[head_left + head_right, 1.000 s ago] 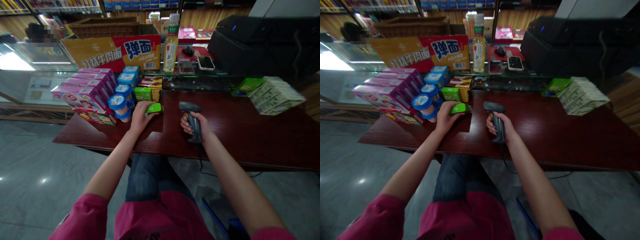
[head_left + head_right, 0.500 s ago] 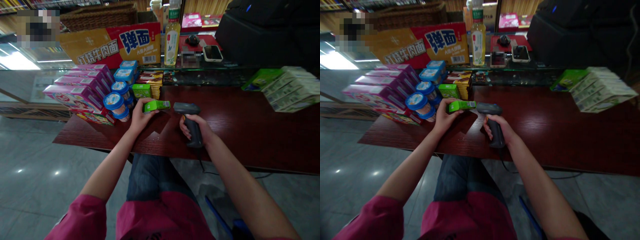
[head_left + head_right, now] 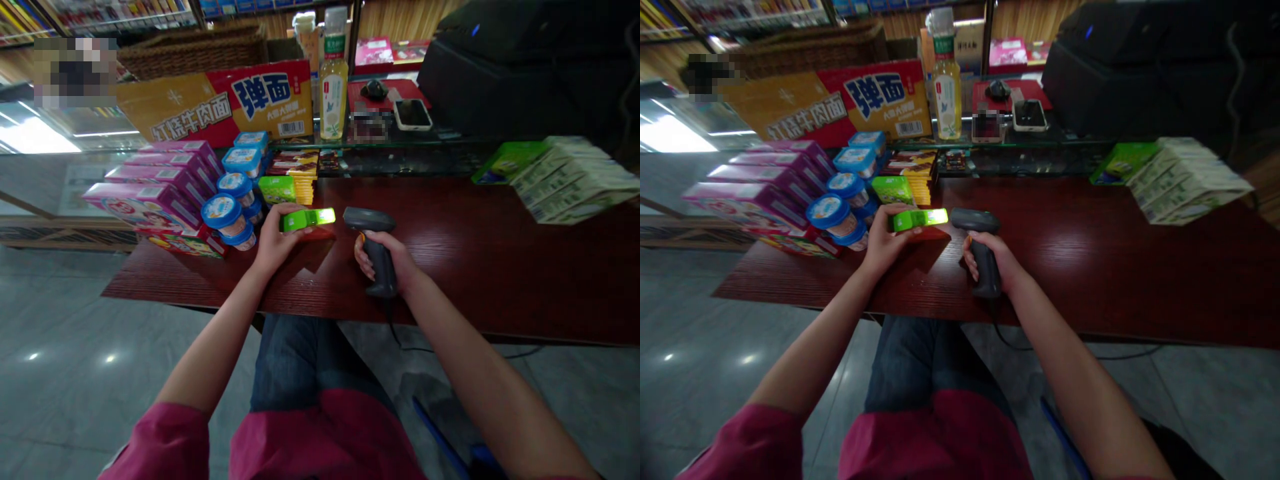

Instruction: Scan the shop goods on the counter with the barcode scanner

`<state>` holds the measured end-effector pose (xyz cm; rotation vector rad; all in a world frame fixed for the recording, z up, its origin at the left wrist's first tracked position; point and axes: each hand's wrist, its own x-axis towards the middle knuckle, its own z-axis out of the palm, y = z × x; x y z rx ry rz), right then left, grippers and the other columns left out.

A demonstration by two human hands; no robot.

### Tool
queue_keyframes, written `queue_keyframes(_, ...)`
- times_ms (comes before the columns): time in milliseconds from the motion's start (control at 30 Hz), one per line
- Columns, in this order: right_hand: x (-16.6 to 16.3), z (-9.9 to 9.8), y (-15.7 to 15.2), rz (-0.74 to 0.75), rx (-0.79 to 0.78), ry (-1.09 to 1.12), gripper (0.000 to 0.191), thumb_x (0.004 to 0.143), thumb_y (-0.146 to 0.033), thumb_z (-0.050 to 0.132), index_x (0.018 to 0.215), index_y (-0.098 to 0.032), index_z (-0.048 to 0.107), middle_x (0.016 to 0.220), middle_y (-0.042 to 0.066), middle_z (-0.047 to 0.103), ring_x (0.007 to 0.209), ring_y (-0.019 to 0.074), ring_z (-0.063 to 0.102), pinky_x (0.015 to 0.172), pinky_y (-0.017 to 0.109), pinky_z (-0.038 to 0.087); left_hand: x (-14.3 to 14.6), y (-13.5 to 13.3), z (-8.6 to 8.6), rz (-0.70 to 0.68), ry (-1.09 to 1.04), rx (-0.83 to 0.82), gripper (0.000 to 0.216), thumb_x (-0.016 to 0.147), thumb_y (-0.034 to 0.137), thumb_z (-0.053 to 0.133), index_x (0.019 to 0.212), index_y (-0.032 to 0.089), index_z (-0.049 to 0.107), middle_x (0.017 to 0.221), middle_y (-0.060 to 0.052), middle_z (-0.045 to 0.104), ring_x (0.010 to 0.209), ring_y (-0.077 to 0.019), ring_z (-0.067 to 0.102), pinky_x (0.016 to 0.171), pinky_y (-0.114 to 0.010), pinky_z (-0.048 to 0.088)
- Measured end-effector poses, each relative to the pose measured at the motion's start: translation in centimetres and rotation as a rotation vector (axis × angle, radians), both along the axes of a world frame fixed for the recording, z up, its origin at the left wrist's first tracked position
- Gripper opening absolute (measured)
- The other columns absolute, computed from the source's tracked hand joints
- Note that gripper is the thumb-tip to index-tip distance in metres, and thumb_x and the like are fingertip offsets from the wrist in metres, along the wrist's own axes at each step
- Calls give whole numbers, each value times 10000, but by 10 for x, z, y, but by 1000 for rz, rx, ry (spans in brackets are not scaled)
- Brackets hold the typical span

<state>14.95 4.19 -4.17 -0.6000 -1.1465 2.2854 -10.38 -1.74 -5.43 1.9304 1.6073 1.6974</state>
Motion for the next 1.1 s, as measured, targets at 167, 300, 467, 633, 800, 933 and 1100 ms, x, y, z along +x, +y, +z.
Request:
queue_keyframes(167, 19, -3, 15, -64, -40, 16, 323, 802, -469, 678, 787, -147, 668, 578, -13, 512, 439, 98, 430, 359, 201, 384, 2, -6, 7, 0, 224, -48, 382, 843, 303, 763, 1171, 229, 583, 1204, -71, 674, 1170, -241, 628, 1059, -440, 502)
queue_keyframes(300, 67, -3, 48, -242, -60, 55, 326, 821, -461, 649, 843, -136, 671, 584, -21, 480, 455, 89, 398, 373, 180, 367, 17, 2, 8, -86, 310, -142, 512, 860, 209, 697, 1337, 249, 513, 1316, -71, 650, 1235, -236, 621, 1090, -431, 489)
queue_keyframes(467, 157, 5, 90, -434, -96, 90, 304, 830, -462, 642, 817, -160, 611, 608, -33, 437, 463, 85, 339, 364, 164, 331, 69, 52, 2, -42, 45, -78, 569, 803, 315, 780, 1296, 241, 504, 1241, -69, 675, 1165, -238, 666, 1040, -410, 522)
queue_keyframes(633, 222, 4, 113, -548, -61, 101, 357, 859, -526, 631, 852, -171, 599, 617, -44, 431, 474, 81, 338, 383, 154, 317, 144, 127, -10, -137, -35, -151, 447, 796, 380, 779, 1158, 234, 561, 1100, -39, 704, 948, -210, 700, 846, -339, 563)
queue_keyframes(800, 229, -3, 122, -517, -33, 155, 631, 820, -726, 571, 995, -129, 676, 645, -28, 480, 497, 97, 399, 414, 207, 349, 219, 201, -27, -302, 3, -296, 446, 816, 397, 763, 1163, 205, 558, 1093, -67, 724, 990, -243, 706, 882, -367, 545)
queue_keyframes(933, 226, -2, 122, -474, -44, 201, 692, 804, -739, 558, 1049, -109, 704, 693, -3, 524, 539, 113, 454, 424, 219, 361, 269, 253, -32, -303, 34, -304, 469, 841, 359, 743, 1224, 186, 536, 1206, -120, 696, 1115, -270, 676, 964, -407, 519)
queue_keyframes(1100, 226, -1, 124, -477, -28, 223, 706, 825, -759, 522, 1036, -118, 731, 683, 8, 529, 541, 119, 455, 431, 218, 376, 314, 296, -29, -229, 198, -342, 394, 896, 410, 681, 1191, 171, 573, 1190, -151, 694, 1137, -303, 660, 966, -439, 511)
